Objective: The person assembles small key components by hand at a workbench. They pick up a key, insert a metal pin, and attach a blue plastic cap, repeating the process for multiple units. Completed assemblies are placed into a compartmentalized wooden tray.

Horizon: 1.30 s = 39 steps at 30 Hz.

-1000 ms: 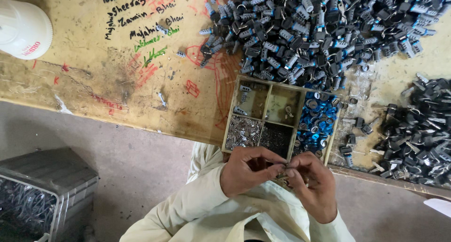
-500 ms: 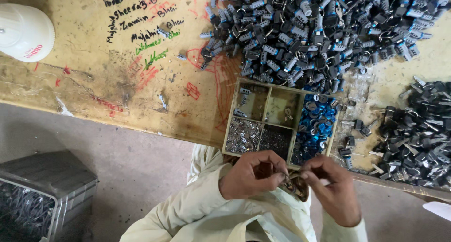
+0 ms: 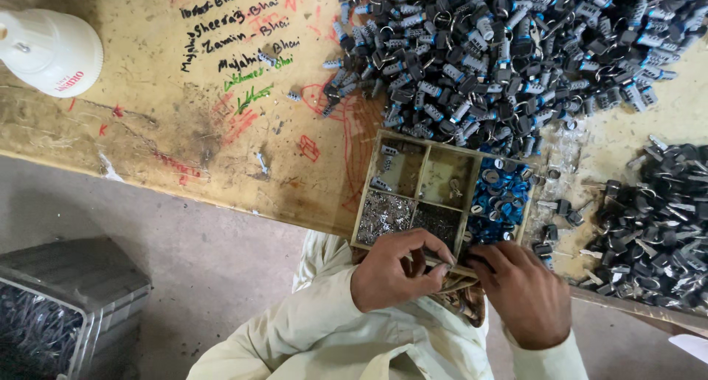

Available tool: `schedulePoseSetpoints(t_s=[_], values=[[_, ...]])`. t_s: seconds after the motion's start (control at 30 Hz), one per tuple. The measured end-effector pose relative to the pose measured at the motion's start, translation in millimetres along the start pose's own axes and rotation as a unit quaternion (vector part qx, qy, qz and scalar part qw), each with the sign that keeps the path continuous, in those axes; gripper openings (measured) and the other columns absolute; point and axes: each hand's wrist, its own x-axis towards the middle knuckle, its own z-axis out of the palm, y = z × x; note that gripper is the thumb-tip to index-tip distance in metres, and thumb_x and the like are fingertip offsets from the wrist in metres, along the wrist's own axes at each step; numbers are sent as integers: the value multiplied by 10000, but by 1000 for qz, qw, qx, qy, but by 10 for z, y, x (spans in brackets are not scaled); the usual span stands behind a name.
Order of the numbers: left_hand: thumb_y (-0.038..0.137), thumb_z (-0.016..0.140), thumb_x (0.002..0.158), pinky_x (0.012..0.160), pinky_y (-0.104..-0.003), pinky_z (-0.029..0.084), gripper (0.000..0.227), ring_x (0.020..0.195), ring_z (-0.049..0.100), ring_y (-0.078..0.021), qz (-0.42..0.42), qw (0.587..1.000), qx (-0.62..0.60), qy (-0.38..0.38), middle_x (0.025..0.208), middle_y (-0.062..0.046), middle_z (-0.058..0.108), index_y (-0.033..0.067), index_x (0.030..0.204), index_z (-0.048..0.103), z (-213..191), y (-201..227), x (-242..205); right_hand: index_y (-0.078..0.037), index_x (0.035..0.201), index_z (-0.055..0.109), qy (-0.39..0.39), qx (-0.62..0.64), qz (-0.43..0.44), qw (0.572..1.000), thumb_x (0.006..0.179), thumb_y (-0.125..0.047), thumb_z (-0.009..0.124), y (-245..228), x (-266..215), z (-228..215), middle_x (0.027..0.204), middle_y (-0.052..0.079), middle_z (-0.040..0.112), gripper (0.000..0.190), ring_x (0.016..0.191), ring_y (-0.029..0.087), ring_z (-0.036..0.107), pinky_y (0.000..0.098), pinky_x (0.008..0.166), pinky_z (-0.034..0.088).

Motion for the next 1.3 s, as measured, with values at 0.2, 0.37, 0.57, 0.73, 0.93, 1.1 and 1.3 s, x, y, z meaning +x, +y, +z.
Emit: schedulePoseSetpoints(t_s=[0.2, 0.37, 0.57, 0.73, 0.93, 1.1, 1.3], values=[[186, 735, 893, 592, -244, 506, 198, 647, 610, -80, 31, 999, 2, -13, 942, -33, 666, 85, 1057, 687, -20, -29, -8, -219, 999, 722, -46, -11, 54, 997, 822, -339, 722, -18, 27, 20, 927, -27, 724, 214, 841, 229, 737, 417, 632, 580], [186, 747, 885, 570, -249, 486, 199, 613, 581, -87, 3, 1000, 21, 13, 889, -41, 654, 74, 1041, 694, -6, -80, 9, -204, 973, 727, 18, 20, -1, 1000, 848, -294, 709, -39, 22, 48, 954, -4, 724, 155, 845, 248, 729, 421, 624, 570], [181, 747, 901, 601, -249, 502, 202, 660, 608, -87, 61, 998, 6, -4, 933, -40, 655, 77, 1064, 690, 24, -82, 10, -218, 941, 731, -9, 13, 16, 1000, 837, -294, 710, -82, 48, 81, 890, -15, 710, 130, 838, 234, 730, 419, 631, 566], [171, 745, 889, 598, -252, 505, 193, 659, 604, -89, 30, 1000, 3, 0, 960, -40, 664, 75, 1046, 689, 18, -70, 13, -223, 939, 729, 15, 13, -7, 1000, 844, -294, 728, -91, 50, 34, 878, -25, 705, 119, 833, 235, 722, 418, 618, 559], [169, 757, 895, 604, -248, 492, 202, 669, 602, -86, 45, 999, -13, -5, 972, -43, 661, 73, 1059, 688, 15, -46, -24, -218, 940, 724, 14, 25, -7, 1000, 823, -297, 750, -111, 57, 36, 905, -29, 726, 144, 788, 229, 729, 405, 585, 559], [166, 747, 907, 601, -236, 490, 184, 654, 582, -67, 45, 999, -20, 16, 1006, -32, 678, 75, 1050, 675, 15, -167, -20, -187, 1018, 705, -34, 81, 101, 991, 821, -290, 767, 73, -57, 149, 895, 15, 751, 231, 710, 236, 733, 391, 615, 563], [169, 713, 1005, 655, -222, 464, 175, 749, 540, -44, 31, 981, -188, -16, 1033, -18, 632, 60, 1133, 665, 227, -462, 16, -113, 1086, 661, 89, 431, 122, 890, 904, -147, 754, 40, -308, 311, 972, 79, 746, 207, 801, 139, 722, 268, 690, 564]])
